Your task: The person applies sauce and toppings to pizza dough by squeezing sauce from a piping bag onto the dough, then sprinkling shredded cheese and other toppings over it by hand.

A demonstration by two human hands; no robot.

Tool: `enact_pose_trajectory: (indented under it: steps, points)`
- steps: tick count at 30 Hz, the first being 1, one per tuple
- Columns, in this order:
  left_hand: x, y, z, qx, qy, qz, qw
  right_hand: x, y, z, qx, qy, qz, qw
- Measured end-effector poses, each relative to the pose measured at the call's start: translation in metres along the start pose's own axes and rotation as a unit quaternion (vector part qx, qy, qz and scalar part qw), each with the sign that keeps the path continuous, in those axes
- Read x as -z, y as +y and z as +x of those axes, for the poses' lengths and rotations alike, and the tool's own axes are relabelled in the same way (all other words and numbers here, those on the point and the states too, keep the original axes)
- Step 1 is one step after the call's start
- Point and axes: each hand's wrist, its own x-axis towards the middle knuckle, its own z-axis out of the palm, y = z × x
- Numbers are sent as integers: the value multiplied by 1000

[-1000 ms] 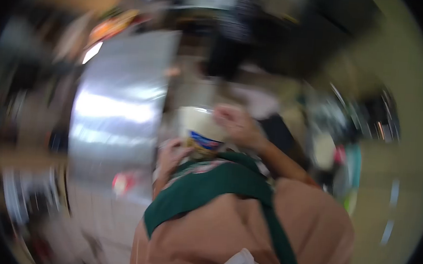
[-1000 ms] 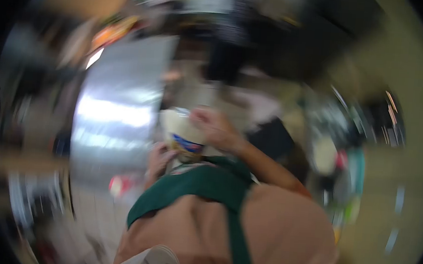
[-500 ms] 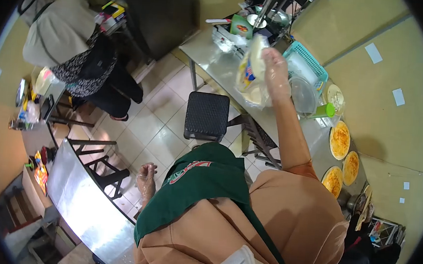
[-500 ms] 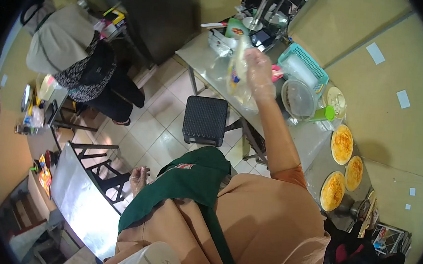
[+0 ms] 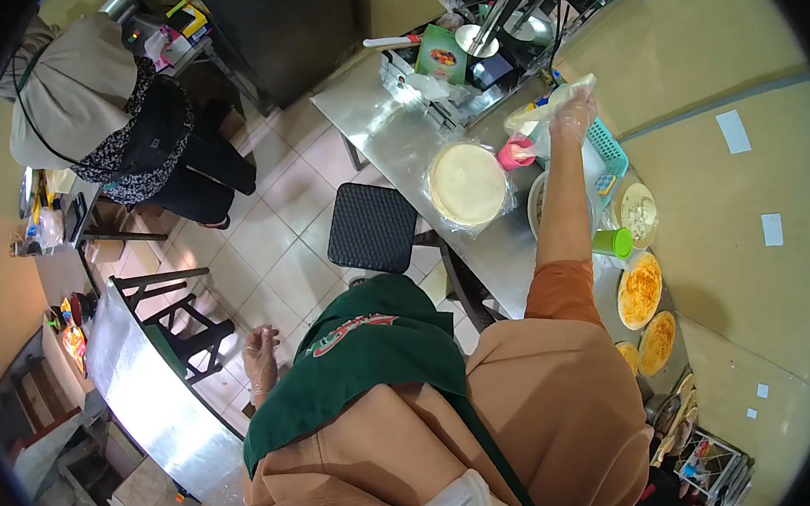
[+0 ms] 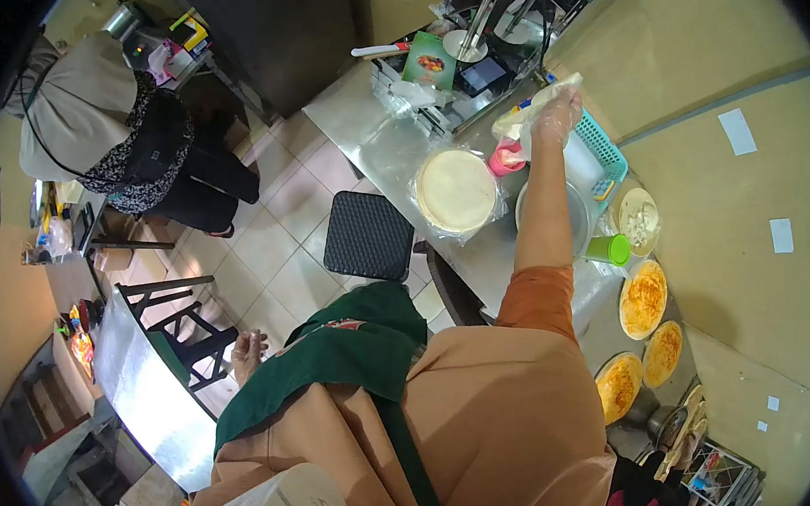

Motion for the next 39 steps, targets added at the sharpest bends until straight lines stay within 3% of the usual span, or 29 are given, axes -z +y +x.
enact_pose_trajectory:
  steps: [9, 15, 18, 19, 20, 22, 26, 28, 31, 35, 36, 39]
  points:
    - [-3, 6, -1, 12, 36, 48, 998, -17, -13, 7, -66, 41, -15, 997]
    - [-4, 1, -8, 38, 37, 78, 996, 9, 69, 43, -51, 0, -17, 999]
    - [4, -21, -8, 23, 45, 56, 997, 29, 118, 51, -28, 7, -146, 989]
    - [5, -22, -11, 29, 52, 58, 997, 46, 138, 67, 41, -21, -331, 943]
    - [5, -21, -14, 35, 59, 61, 996, 66, 158, 90, 110, -49, -500, 857]
    - [10, -24, -18, 44, 66, 42, 996, 40, 98, 50, -116, 8, -248, 962]
    - [13, -48, -23, 68, 64, -32, 995, 40, 83, 55, -210, 25, -300, 930]
    - [14, -60, -23, 80, 58, -44, 994, 32, 53, 27, -215, 4, -354, 910]
    - [16, -72, -21, 79, 45, -26, 995, 44, 45, 46, -55, -41, -643, 763]
    - [16, -62, -25, 83, 36, 3, 996, 66, 49, 87, 93, -84, -730, 672]
    - [18, -60, -26, 92, 35, 6, 995, 53, 30, 79, 32, -79, -736, 672]
    - [23, -67, -26, 70, 38, 33, 996, 39, 11, 72, 24, -120, -744, 657]
